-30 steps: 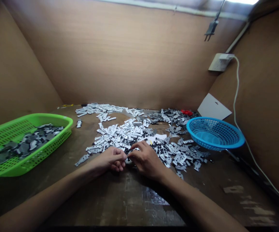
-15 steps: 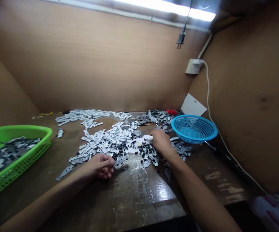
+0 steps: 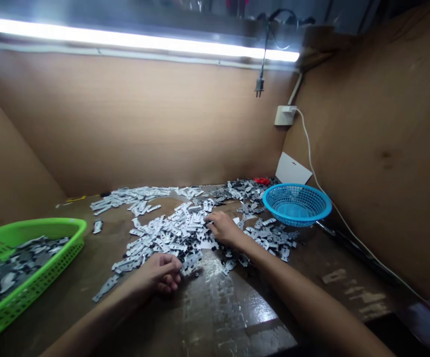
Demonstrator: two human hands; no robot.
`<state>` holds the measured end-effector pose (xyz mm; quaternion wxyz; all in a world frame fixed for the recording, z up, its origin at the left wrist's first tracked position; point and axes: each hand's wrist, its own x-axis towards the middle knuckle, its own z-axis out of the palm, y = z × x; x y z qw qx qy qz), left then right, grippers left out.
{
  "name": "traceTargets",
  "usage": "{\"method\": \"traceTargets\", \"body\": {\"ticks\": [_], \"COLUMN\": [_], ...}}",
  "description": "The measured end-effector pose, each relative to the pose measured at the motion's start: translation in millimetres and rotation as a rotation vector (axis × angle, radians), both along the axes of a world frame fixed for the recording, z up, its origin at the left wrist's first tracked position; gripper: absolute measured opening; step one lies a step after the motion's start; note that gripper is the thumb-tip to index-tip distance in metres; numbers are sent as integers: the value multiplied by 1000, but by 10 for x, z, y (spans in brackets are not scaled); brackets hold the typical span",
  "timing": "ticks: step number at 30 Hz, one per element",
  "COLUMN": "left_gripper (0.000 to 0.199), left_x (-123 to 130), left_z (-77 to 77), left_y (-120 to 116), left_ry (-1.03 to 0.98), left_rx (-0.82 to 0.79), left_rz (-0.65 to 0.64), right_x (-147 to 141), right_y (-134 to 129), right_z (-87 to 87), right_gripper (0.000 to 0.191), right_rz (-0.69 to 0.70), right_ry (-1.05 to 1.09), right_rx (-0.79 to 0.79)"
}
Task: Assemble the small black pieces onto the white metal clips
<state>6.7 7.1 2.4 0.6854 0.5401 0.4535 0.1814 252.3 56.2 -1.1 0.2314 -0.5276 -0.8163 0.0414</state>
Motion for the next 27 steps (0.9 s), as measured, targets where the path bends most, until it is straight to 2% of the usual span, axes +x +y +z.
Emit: {"method": "traceTargets", "body": {"ticks": [7, 10, 13, 17, 23, 25, 27], "left_gripper": [25, 26, 27, 26, 28, 28, 27], "left_x": [-5, -11, -14, -21, -38, -40, -38], "left_z": [-27, -43, -30, -21, -75, -74, -49], "left_y": [-14, -7, -5, -5, 7, 9, 6], "left_ry": [-27, -29, -31, -41, -57, -54, -41], "left_rx": [22, 21, 19, 16, 22, 28, 28], "left_rz": [8, 5, 8, 7, -15, -15, -15], "right_x": [-372, -567, -673, -554, -71, 49, 127], "right_y": [457, 599, 624, 498, 78, -69, -189], "right_z": [195, 198, 148, 102, 198, 225, 228], "right_gripper": [26, 28, 26, 26, 30, 35, 42], "right_rz": [-55, -164, -260, -283, -256, -230, -190], "right_ry": [-144, -219, -268, -298, -263, -208, -39], "right_rx": [-83, -117, -129, -155, -162, -140, -63]}}
